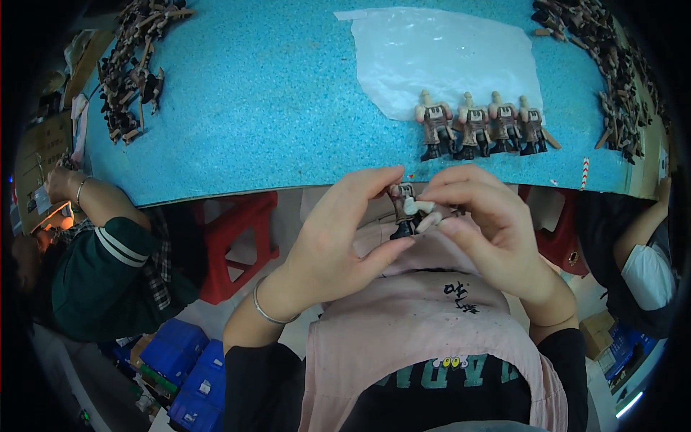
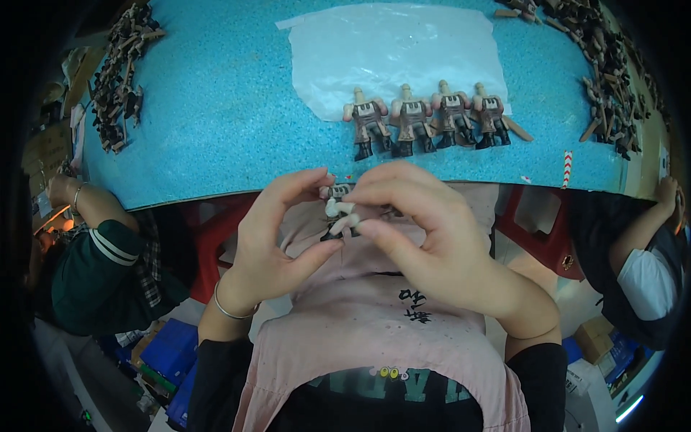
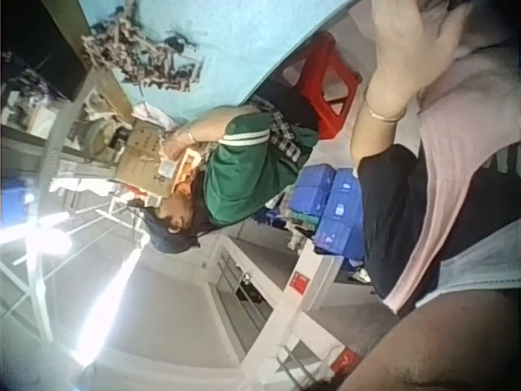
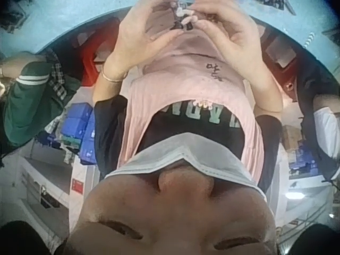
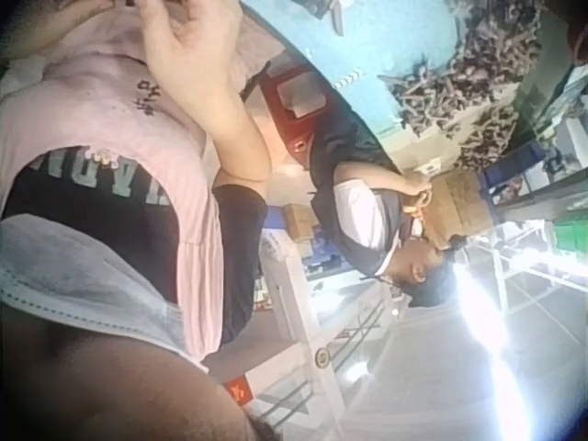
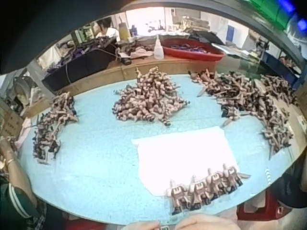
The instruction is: The person applies glue to toy figurine bodies using a squeeze bottle and assembles the figurines by attaching parts onto the bodies by hand.
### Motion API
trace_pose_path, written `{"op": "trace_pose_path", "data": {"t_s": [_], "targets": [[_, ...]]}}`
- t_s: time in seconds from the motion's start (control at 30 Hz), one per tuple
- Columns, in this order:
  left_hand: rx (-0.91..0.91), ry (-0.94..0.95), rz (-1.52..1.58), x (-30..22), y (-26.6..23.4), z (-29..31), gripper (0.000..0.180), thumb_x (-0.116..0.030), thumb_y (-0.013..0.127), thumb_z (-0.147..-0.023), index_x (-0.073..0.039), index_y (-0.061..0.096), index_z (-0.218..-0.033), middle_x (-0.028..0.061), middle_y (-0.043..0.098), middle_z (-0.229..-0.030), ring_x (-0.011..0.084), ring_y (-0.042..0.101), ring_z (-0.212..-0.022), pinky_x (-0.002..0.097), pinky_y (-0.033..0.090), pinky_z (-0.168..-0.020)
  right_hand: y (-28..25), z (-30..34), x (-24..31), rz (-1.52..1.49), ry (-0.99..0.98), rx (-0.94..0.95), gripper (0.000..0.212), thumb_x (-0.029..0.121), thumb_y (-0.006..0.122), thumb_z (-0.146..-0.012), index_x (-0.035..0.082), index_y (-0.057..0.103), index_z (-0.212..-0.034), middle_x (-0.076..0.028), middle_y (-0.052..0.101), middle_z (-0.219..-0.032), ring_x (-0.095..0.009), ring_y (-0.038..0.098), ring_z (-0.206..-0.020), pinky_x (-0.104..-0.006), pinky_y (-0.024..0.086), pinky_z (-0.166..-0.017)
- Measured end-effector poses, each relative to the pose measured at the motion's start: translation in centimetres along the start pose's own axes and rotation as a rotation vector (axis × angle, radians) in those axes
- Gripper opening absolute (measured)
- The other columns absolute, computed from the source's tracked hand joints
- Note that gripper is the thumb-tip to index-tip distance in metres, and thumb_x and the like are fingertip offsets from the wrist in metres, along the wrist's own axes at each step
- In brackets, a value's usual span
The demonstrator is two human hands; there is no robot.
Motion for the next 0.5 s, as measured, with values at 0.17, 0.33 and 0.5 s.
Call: {"op": "trace_pose_path", "data": {"t_s": [0.17, 0.33, 0.5], "targets": [[0.021, 0.014, -0.053, 0.1, 0.1, 0.1, 0.064, -0.002, 0.076, -0.068, 0.003, 0.049, -0.126, 0.0156, 0.057, -0.117, 0.0244, 0.060, -0.105, 0.0344, 0.050, -0.091, 1.0, 0.1, 0.1, 0.129, 0.010, 0.069, 0.025, -0.002, 0.063, -0.080, -0.001, 0.064, -0.106, -0.012, 0.057, -0.106, -0.018, 0.059, -0.088, -0.0284, 0.048, -0.079], [0.007, 0.041, -0.071, 0.1, 0.1, 0.0, 0.061, -0.003, 0.077, -0.066, 0.002, 0.053, -0.122, 0.0158, 0.058, -0.114, 0.0251, 0.061, -0.102, 0.0344, 0.051, -0.088, 1.4, 0.0, 0.0, 0.166, -0.007, 0.058, 0.026, -0.005, 0.064, -0.078, -0.001, 0.064, -0.104, -0.012, 0.057, -0.106, -0.017, 0.059, -0.086, -0.0278, 0.049, -0.076], [-0.004, 0.063, -0.096, 0.1, 0.1, -0.3, 0.060, -0.005, 0.079, -0.064, 0.001, 0.055, -0.119, 0.0153, 0.059, -0.111, 0.0257, 0.061, -0.098, 0.0341, 0.051, -0.085, 1.6, 0.1, 0.2, 0.174, 0.002, 0.014, 0.027, -0.004, 0.066, -0.076, -0.001, 0.064, -0.102, -0.014, 0.058, -0.101, -0.024, 0.061, -0.088, -0.0304, 0.050, -0.075]]}}
Point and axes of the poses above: each hand's wrist, its own z-axis away from the middle knuckle, its own y-axis out of the palm, x = y × z, the point moved 1 cm from there along -z, towards the middle knuckle
